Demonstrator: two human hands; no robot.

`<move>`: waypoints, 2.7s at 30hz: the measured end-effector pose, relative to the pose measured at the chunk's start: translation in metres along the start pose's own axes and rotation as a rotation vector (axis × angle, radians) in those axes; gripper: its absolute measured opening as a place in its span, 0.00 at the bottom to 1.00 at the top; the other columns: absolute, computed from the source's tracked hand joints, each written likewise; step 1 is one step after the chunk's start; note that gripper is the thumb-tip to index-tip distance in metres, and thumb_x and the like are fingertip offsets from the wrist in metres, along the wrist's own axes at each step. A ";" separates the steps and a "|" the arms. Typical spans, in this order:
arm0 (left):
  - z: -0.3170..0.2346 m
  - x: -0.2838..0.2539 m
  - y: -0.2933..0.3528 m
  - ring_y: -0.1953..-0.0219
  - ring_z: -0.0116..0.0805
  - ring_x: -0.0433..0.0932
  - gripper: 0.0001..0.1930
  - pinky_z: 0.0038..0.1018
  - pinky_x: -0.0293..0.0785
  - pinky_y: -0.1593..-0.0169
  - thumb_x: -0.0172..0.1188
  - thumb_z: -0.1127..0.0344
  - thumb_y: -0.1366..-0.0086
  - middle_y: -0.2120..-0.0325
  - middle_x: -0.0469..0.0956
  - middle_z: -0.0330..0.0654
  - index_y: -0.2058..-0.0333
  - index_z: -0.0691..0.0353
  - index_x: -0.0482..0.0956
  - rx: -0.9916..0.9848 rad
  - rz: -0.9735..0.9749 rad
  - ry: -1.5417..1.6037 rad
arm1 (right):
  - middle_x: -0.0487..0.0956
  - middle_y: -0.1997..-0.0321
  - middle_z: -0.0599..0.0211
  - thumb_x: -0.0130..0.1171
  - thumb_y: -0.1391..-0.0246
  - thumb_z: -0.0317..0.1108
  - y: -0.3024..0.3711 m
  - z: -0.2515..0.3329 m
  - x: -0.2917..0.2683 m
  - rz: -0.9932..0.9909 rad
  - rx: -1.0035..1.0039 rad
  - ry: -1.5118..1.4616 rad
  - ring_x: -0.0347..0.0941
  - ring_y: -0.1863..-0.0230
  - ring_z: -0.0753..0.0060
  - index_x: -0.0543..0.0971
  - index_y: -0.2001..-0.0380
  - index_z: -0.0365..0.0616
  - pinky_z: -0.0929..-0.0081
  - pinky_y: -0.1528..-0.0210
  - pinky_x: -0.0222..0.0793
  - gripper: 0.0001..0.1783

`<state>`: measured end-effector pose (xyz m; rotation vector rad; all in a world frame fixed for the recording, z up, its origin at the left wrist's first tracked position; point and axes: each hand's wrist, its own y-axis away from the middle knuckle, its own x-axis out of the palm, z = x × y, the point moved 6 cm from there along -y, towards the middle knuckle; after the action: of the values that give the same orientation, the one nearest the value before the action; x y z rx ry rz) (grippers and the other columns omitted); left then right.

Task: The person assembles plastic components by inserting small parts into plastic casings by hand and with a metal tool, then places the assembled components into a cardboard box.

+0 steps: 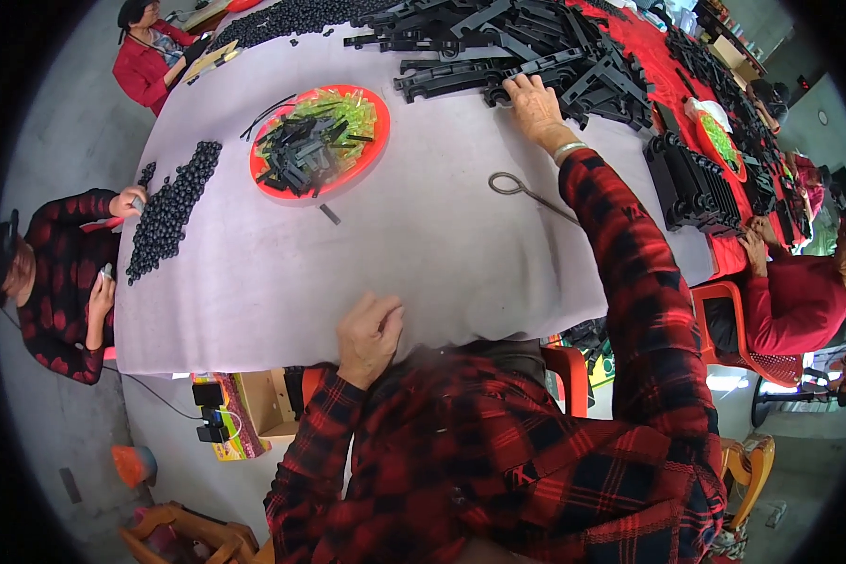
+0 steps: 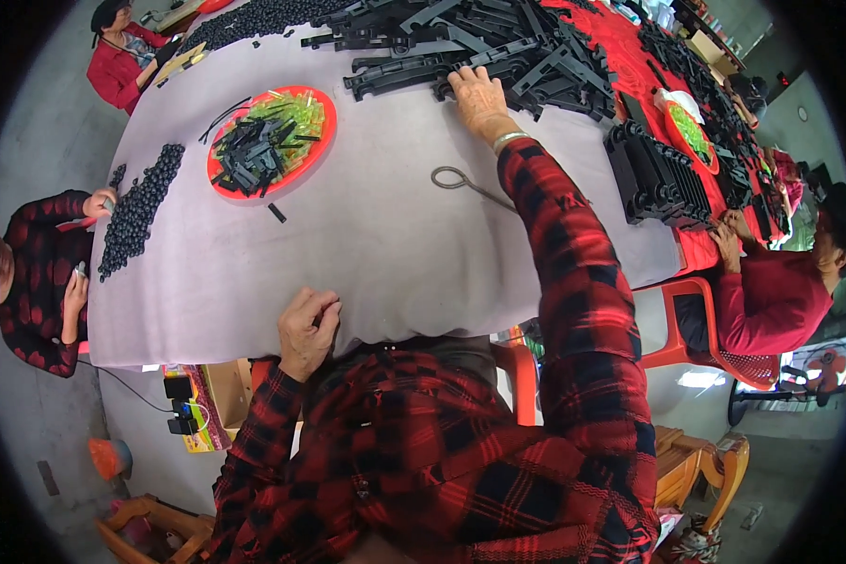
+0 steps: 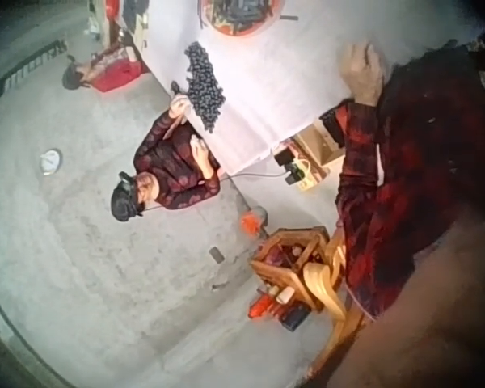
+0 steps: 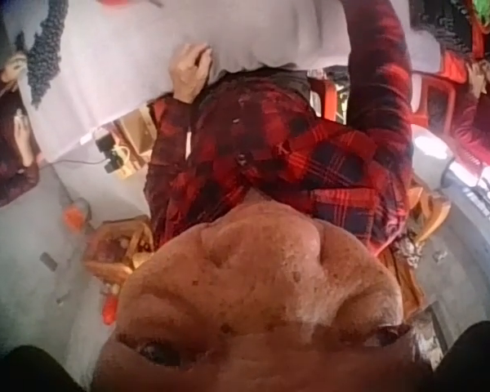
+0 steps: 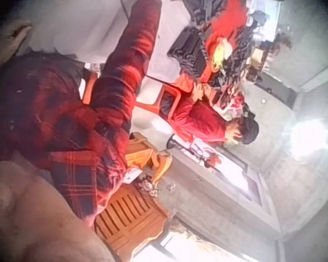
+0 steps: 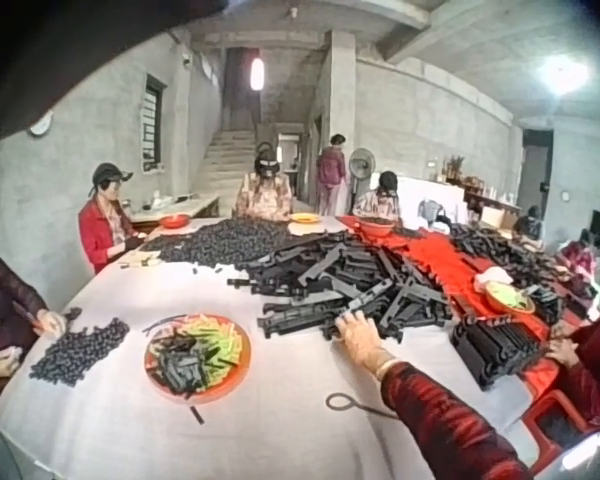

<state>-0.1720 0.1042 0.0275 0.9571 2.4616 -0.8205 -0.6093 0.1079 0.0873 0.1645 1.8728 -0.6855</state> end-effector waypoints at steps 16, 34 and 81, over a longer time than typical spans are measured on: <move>-0.009 0.008 -0.008 0.73 0.40 0.75 0.05 0.31 0.71 0.68 0.63 0.79 0.41 0.74 0.74 0.46 0.65 0.66 0.81 0.078 0.054 0.005 | 0.75 0.50 0.74 0.59 0.43 0.39 -0.016 -0.013 0.031 -0.035 -0.027 0.209 0.68 0.43 0.67 0.84 0.56 0.63 0.58 0.48 0.64 0.12; 0.022 0.000 -0.002 0.66 0.36 0.74 0.07 0.31 0.71 0.62 0.60 0.73 0.30 0.68 0.74 0.44 0.58 0.71 0.81 0.096 0.109 -0.077 | 0.75 0.61 0.80 0.65 0.51 0.46 0.121 0.131 -0.150 -0.540 -0.602 -0.304 0.70 0.54 0.68 0.76 0.61 0.61 0.58 0.57 0.62 0.14; 0.039 -0.006 0.003 0.53 0.42 0.74 0.18 0.33 0.73 0.52 0.63 0.73 0.35 0.54 0.70 0.48 0.48 0.71 0.75 0.048 0.093 0.101 | 0.79 0.79 0.51 0.58 0.36 0.47 0.224 0.224 -0.118 0.006 -0.321 -1.442 0.77 0.74 0.44 0.80 0.79 0.40 0.54 0.71 0.71 0.24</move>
<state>-0.1608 0.0785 0.0003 1.1471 2.4702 -0.8219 -0.2858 0.1979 0.0508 -0.4409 0.5529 -0.2912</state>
